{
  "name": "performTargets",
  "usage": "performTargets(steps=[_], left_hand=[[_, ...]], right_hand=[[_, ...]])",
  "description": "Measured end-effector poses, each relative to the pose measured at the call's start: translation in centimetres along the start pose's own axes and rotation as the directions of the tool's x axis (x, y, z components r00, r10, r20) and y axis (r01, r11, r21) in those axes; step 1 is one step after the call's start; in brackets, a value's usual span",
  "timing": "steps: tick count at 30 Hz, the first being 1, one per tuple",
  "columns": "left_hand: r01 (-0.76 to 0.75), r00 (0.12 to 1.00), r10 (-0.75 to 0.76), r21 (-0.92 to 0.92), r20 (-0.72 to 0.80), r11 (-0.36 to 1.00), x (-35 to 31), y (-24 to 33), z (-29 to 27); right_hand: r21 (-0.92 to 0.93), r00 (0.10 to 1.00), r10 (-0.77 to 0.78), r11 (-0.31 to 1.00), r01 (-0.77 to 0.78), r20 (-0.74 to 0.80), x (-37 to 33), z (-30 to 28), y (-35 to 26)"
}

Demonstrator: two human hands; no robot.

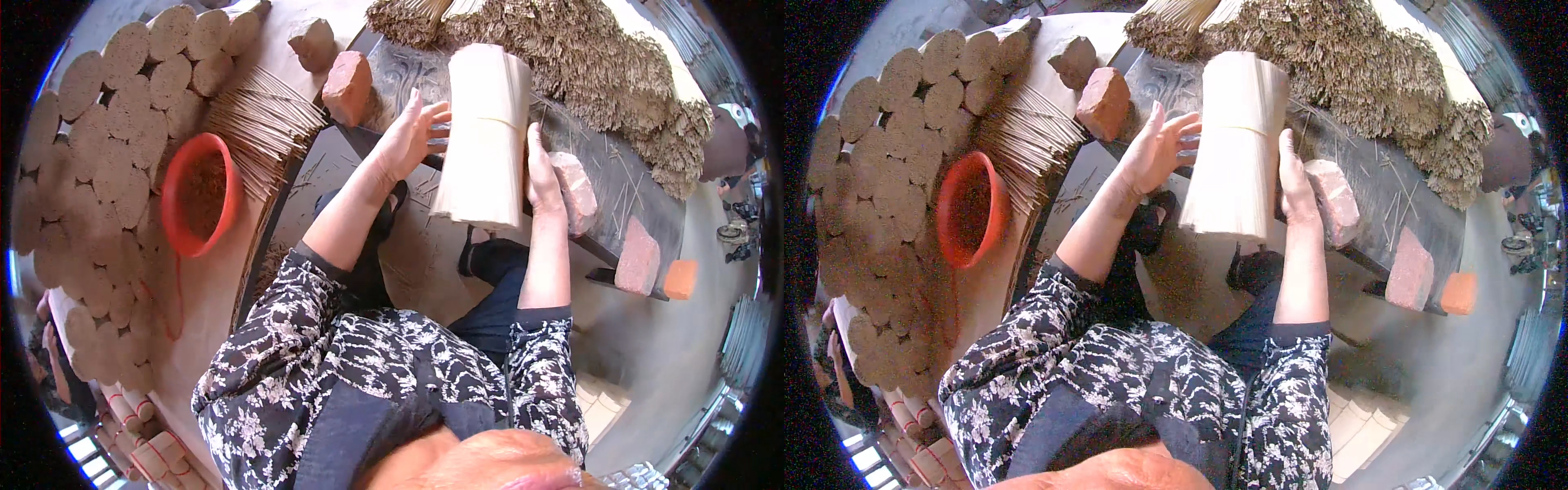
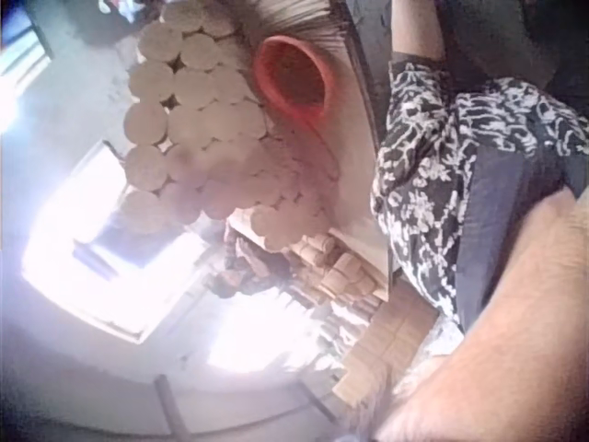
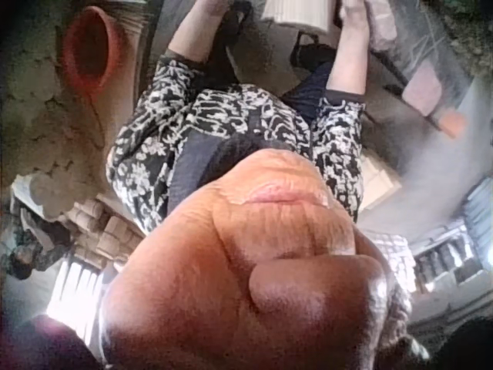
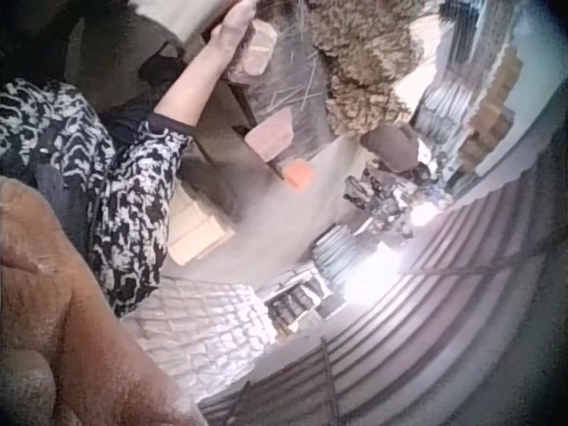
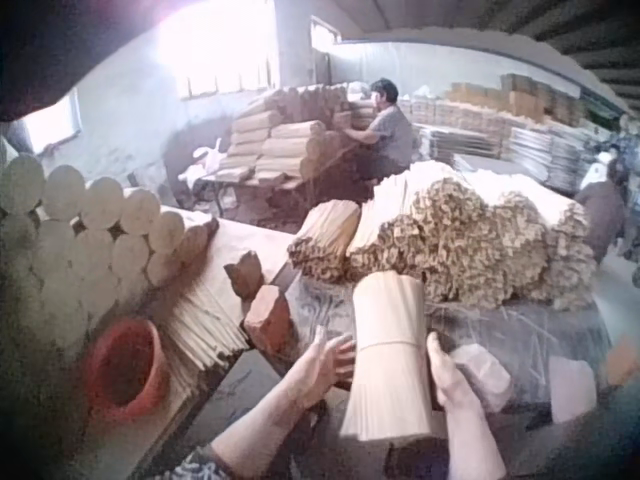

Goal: Bundling bamboo incense sticks using rubber bands.

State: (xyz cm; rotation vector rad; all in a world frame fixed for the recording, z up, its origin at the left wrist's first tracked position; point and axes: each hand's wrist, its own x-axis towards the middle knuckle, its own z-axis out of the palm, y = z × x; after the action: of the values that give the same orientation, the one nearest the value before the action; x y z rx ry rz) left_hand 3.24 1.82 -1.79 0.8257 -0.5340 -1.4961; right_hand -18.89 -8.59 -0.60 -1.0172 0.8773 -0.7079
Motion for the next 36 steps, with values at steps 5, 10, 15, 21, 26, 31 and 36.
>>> performTargets(steps=[5, 10, 15, 21, 26, 31, 36], left_hand=[[0.076, 0.968, -0.031, 0.175, -0.248, 0.982, 3.6, -1.6, 0.7], [0.020, 0.982, 0.006, 0.136, -0.188, 0.991, 4.4, -4.3, 3.0], [0.120, 0.984, -0.124, -0.036, -0.127, 0.992, 2.0, -3.6, 4.4], [0.043, 0.993, -0.045, -0.025, -0.108, 0.999, 0.7, -2.2, 5.5], [-0.469, 0.880, 0.470, 0.292, 0.071, 0.834, 1.4, 1.4, 6.0], [-0.803, 0.487, 0.814, 0.528, 0.316, 0.275, 2.6, 5.1, 8.1], [-0.795, 0.486, 0.850, 0.506, 0.203, 0.334, 3.1, 4.6, 8.3]], right_hand=[[0.090, 0.986, 0.145, 0.984, -0.151, 0.078, -0.3, -1.9, 0.0], [0.005, 0.996, 0.078, 0.997, -0.078, 0.038, 0.4, -1.0, 0.3], [0.032, 0.990, 0.056, 0.998, -0.061, 0.130, -0.4, -0.4, 0.5], [0.068, 0.988, -0.115, 0.992, 0.108, 0.106, -1.6, 1.9, -0.1], [-0.198, 0.935, -0.353, 0.920, 0.339, -0.041, -1.7, 4.5, -3.4], [-0.039, 0.834, -0.552, 0.833, 0.552, 0.013, -0.5, 6.3, -7.7], [-0.022, 0.795, -0.602, 0.798, 0.602, -0.076, 1.3, 6.5, -8.6]])
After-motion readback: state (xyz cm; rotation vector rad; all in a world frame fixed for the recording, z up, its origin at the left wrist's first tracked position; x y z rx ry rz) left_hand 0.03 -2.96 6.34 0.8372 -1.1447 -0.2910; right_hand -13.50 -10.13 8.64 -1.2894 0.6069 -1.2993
